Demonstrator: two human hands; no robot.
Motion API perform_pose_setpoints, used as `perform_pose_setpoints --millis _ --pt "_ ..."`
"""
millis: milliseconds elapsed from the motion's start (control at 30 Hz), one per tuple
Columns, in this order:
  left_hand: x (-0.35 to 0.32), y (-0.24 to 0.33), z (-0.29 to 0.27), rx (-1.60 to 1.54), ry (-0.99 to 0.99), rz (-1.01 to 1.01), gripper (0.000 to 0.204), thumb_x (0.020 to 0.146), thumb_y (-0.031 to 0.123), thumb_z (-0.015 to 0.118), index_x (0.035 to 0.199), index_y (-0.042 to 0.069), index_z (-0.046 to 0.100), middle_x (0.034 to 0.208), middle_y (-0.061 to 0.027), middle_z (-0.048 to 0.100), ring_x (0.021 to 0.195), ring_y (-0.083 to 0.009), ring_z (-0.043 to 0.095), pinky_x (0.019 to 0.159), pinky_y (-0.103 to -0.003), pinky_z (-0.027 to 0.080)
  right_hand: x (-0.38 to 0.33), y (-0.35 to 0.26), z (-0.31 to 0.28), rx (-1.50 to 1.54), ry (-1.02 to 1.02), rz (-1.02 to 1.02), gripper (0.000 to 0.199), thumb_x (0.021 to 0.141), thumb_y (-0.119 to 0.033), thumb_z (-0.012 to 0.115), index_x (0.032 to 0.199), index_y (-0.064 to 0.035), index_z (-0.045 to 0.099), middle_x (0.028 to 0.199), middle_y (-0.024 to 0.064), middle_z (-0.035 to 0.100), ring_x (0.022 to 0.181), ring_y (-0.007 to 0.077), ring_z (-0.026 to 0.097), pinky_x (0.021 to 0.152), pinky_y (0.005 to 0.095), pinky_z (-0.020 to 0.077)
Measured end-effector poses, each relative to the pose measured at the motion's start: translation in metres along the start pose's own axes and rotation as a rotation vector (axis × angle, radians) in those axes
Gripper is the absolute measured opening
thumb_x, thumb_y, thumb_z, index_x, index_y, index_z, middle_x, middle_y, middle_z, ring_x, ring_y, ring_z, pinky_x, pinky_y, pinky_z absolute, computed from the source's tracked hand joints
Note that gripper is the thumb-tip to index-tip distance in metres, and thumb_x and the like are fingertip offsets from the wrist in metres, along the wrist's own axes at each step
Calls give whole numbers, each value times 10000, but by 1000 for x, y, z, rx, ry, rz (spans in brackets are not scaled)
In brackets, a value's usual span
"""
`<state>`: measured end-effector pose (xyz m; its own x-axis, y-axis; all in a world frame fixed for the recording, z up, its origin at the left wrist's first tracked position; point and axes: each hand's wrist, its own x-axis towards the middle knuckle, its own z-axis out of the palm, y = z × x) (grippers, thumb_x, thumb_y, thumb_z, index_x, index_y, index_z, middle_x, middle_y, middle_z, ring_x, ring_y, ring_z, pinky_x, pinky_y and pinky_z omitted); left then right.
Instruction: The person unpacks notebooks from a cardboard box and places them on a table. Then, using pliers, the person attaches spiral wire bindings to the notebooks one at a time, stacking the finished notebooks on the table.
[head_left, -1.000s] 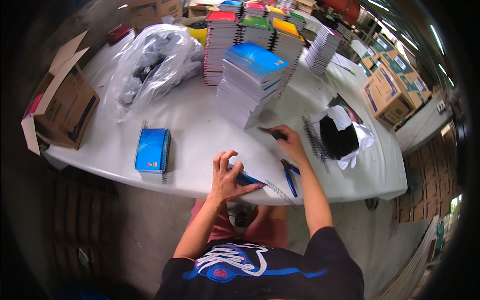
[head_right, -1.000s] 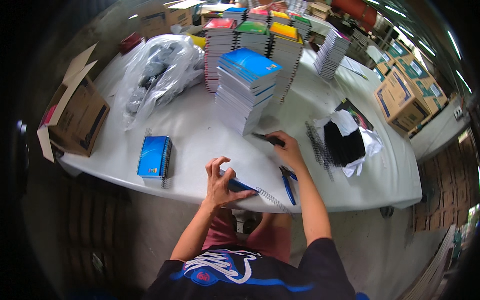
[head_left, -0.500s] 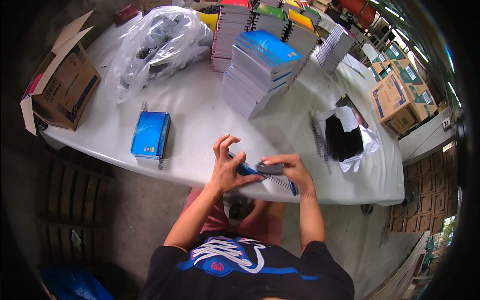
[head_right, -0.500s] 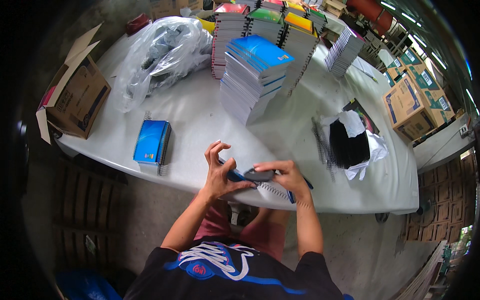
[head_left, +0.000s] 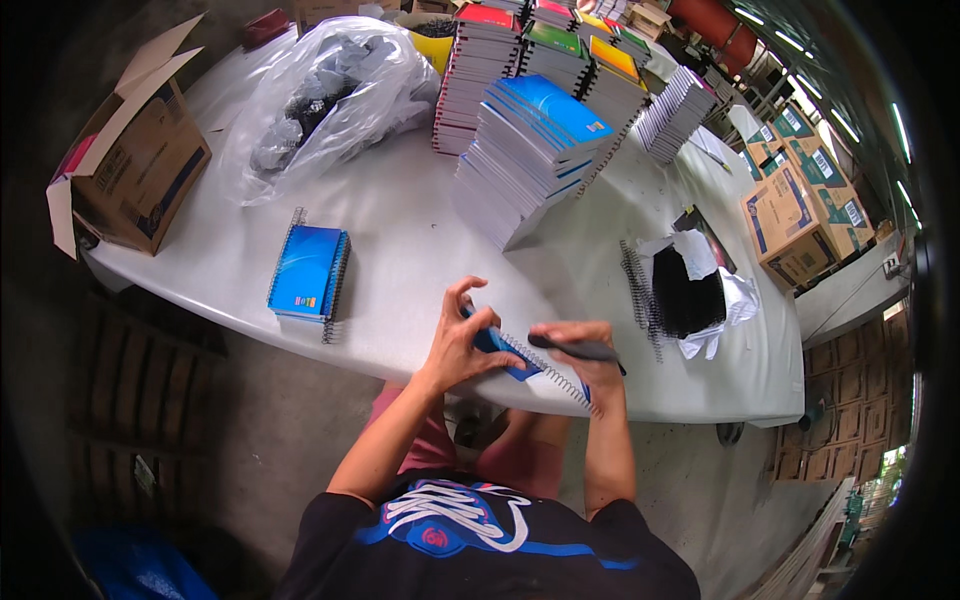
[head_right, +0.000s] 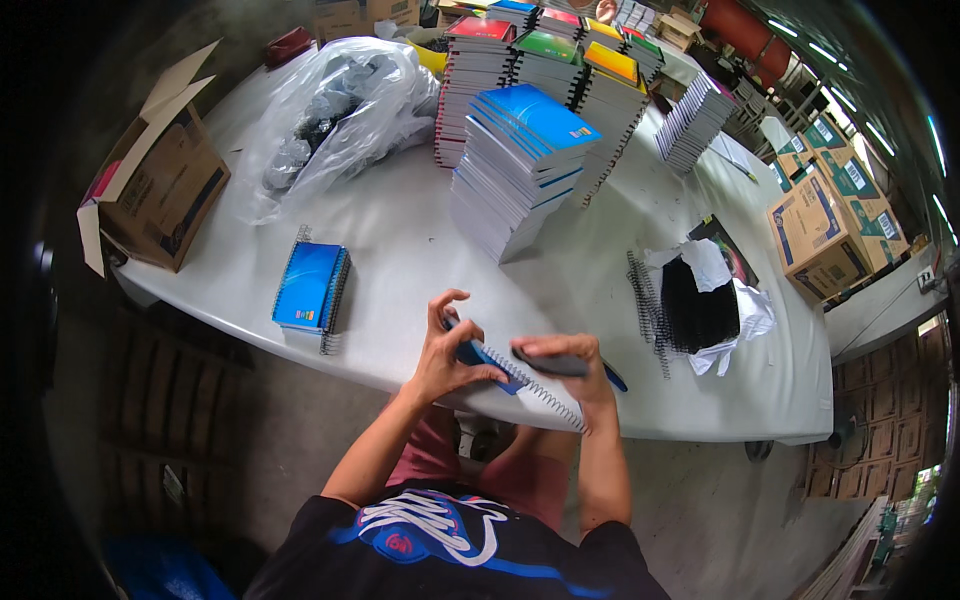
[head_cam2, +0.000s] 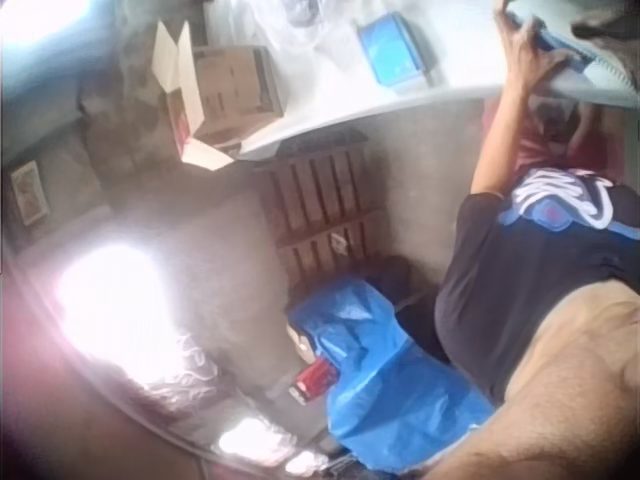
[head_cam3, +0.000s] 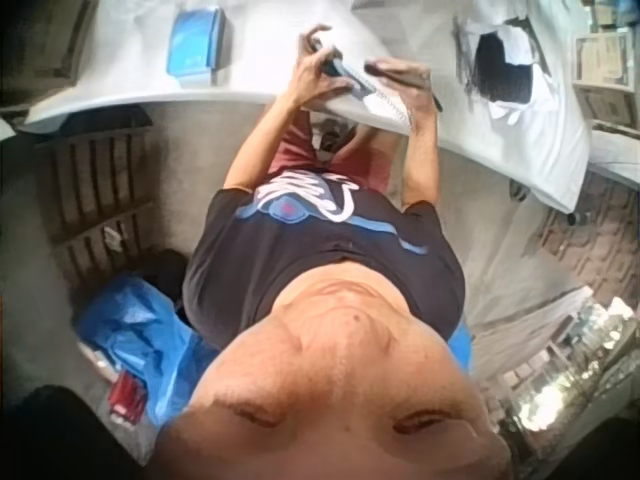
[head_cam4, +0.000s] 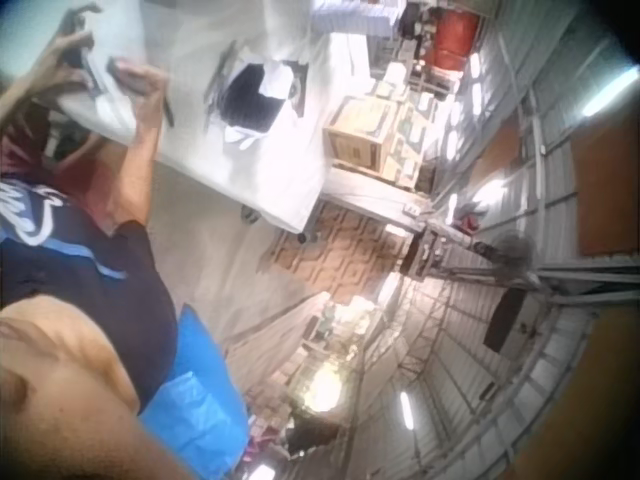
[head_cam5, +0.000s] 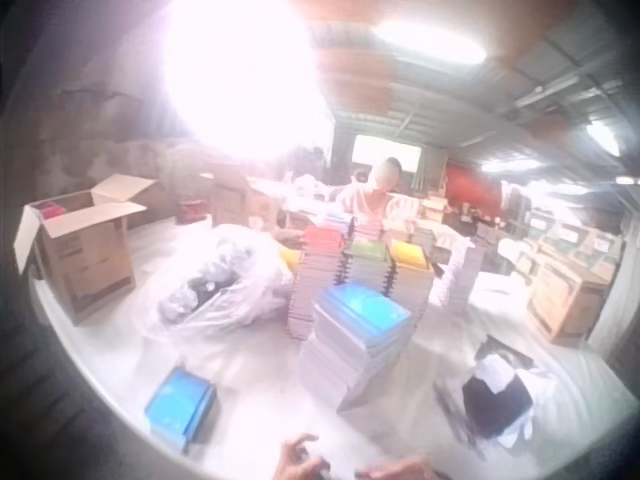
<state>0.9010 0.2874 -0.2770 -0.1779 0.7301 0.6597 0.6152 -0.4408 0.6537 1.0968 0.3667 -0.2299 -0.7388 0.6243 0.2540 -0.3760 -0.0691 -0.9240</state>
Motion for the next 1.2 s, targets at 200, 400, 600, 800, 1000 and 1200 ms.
perform_pose_setpoints --millis 200,400,600,800,1000,1200 --pt "-1 -14 4 -121 68 -167 885 319 422 939 919 52 404 1163 -159 318 1096 -293 361 826 -392 404 22 3 -6 -530 -82 45 449 618 166 513 999 8 693 1053 158 676 997 225 648 905 285 475" --pt "1 -21 6 -251 84 -211 950 332 355 953 1001 65 343 1095 -128 372 932 -218 416 776 -339 409 28 1 8 -548 6 98 413 633 176 542 978 11 699 1065 173 668 1000 218 642 899 303 483" --pt "5 -16 4 -351 0 -319 923 353 289 957 1010 62 349 1010 -76 400 831 -190 428 742 -306 411 39 13 2 -710 -23 74 400 650 198 562 968 2 705 1042 169 675 988 226 649 889 303 495" --pt "4 -16 4 -373 -16 -349 952 345 322 963 997 54 324 948 -84 397 841 -203 447 762 -317 425 47 8 18 -580 -116 53 385 661 167 588 984 -10 703 1020 128 690 978 188 644 883 280 491" --pt "2 -16 6 -355 15 -372 950 349 345 961 969 50 305 916 -86 394 839 -214 456 785 -327 433 51 5 25 -680 -72 75 425 658 150 530 986 -52 709 1037 136 683 963 199 655 873 290 493" --pt "-5 -18 6 -550 132 -338 517 676 100 825 961 54 396 914 -32 437 850 -128 433 786 -254 390 24 -7 -38 -1294 336 231 559 766 -42 586 1310 -149 512 1273 165 552 1184 320 523 1031 427 365"
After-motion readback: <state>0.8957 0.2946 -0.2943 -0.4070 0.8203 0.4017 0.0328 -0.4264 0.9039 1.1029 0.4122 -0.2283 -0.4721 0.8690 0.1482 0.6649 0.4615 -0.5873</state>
